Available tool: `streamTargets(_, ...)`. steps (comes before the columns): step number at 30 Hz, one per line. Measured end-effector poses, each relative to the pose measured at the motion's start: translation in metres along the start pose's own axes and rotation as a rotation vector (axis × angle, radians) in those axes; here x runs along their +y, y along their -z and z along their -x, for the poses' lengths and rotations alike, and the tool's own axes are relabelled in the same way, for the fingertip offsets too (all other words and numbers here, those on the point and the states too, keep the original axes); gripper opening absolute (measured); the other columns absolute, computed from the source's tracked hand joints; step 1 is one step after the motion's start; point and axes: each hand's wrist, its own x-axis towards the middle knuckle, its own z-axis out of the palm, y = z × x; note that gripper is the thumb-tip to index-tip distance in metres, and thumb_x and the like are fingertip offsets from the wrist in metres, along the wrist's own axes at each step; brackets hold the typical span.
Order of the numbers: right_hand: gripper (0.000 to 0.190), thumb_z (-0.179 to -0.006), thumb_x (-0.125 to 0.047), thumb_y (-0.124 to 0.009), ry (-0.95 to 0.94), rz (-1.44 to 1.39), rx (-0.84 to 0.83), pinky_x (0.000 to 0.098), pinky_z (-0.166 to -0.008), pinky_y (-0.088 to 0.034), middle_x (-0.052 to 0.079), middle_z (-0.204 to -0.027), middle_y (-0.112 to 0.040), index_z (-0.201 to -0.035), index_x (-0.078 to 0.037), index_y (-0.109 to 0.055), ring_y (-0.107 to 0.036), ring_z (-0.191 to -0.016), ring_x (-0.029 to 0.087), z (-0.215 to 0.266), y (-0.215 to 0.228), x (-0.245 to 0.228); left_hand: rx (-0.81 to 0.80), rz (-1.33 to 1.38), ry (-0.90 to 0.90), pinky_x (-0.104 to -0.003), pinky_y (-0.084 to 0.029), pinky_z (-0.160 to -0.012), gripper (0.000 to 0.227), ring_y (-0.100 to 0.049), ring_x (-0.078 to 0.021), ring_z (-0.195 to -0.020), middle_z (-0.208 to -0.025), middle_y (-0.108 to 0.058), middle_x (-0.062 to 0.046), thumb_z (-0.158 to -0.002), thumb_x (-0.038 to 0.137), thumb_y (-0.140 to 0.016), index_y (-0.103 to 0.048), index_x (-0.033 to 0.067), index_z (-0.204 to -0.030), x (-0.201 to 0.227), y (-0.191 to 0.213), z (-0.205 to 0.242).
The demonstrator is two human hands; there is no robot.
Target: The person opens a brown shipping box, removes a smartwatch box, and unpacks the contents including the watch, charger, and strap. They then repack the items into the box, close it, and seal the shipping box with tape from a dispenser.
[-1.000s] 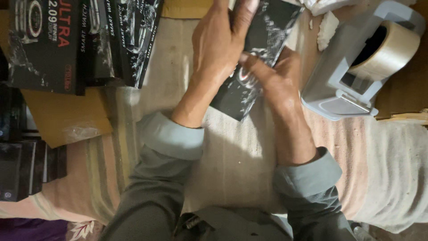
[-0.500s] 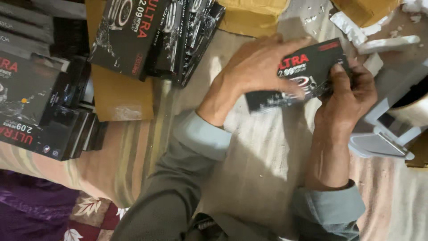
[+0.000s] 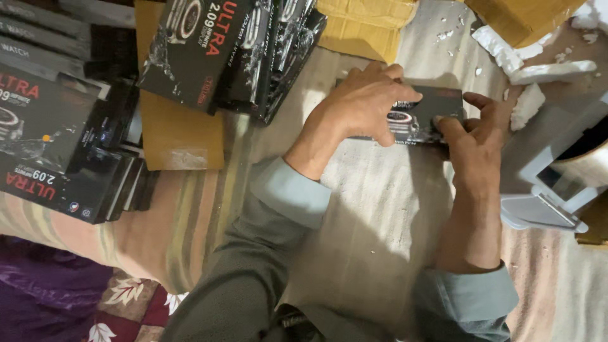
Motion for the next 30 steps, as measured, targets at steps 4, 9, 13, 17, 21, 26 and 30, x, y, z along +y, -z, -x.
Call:
streamTargets(4,0.062,-0.088,-0.018,-0.084,0.131,0.172,-0.039,0.0302,-0.066,-0.054,0.016,-0.096,-0.072,-0.137,0.006,-0.053,-0.069,-0.08,0.019,0.003,0.002,0.0,0.043,0.051,-0.014,-0.046,-0.049,-0.088,0.069,-0.059,-0.0298,-0.111,-0.112,-0.064,-0.005,-0.053,0.035,-0.093,-0.074,0.0219,-0.118,0.003,0.008,0.005)
streamTargets(9,0.073,-0.082,-0.037,-0.092,0.181,0.541,0.001,0.0392,-0.07,-0.056,0.021,-0.095,-0.073,-0.131,0.005,-0.058,-0.072,-0.081,0.027,0.001,0.004,0.002,0.109,0.039,0.106,-0.045,-0.051,-0.096,0.04,-0.068,-0.0309,-0.108,-0.106,-0.07,-0.01,-0.091,0.046,-0.08,-0.075,0.0114,-0.11,-0.006,0.0,-0.007)
streamTargets(13,0.073,-0.08,-0.041,-0.09,0.15,0.55,-0.033,0.042,-0.072,-0.056,0.021,-0.093,-0.073,-0.129,0.004,-0.06,-0.073,-0.081,0.031,0.002,0.003,0.001,0.871,0.142,-0.139,-0.045,-0.053,-0.088,0.025,-0.068,-0.0331,-0.099,-0.102,-0.072,-0.015,-0.085,0.022,-0.08,-0.073,0.007,-0.103,-0.015,0.012,-0.009)
streamTargets(17,0.064,-0.087,-0.042,-0.084,0.275,0.52,-0.011,0.0454,-0.08,-0.055,0.023,-0.098,-0.073,-0.129,0.002,-0.062,-0.072,-0.09,0.036,0.0,0.003,-0.008,1.148,0.063,-0.01,-0.046,-0.05,-0.092,0.036,-0.064,-0.0339,-0.105,-0.109,-0.066,-0.015,-0.085,0.027,-0.081,-0.065,0.0062,-0.11,-0.036,0.053,-0.013)
streamTargets(21,0.066,-0.085,-0.047,-0.082,0.128,0.591,-0.034,0.0472,-0.079,-0.054,0.023,-0.097,-0.073,-0.127,0.0,-0.062,-0.071,-0.089,0.039,0.006,0.001,-0.009,1.126,0.033,0.243,-0.047,-0.047,-0.097,0.048,-0.059,-0.0347,-0.11,-0.116,-0.061,-0.016,-0.085,0.031,-0.083,-0.057,0.0054,-0.117,-0.047,0.045,-0.015)
streamTargets(26,0.072,-0.08,-0.048,-0.085,0.151,0.542,-0.057,0.0481,-0.08,-0.053,0.022,-0.099,-0.073,-0.127,0.001,-0.06,-0.071,-0.091,0.038,-0.003,0.008,-0.014,1.1,0.024,0.32,-0.048,-0.044,-0.102,0.064,-0.054,-0.0357,-0.117,-0.125,-0.054,-0.018,-0.085,0.037,-0.085,-0.048,0.0044,-0.126,-0.048,0.043,-0.033)
streamTargets(30,0.067,-0.08,-0.04,-0.083,0.092,0.372,-0.028,0.0464,-0.077,-0.056,0.017,-0.097,-0.073,-0.13,-0.001,-0.059,-0.072,-0.086,0.035,0.006,0.006,-0.017,1.117,-0.004,0.342,-0.049,-0.041,-0.107,0.077,-0.049,-0.0365,-0.123,-0.132,-0.049,-0.018,-0.085,0.042,-0.086,-0.04,0.0036,-0.132,-0.045,0.042,-0.025)
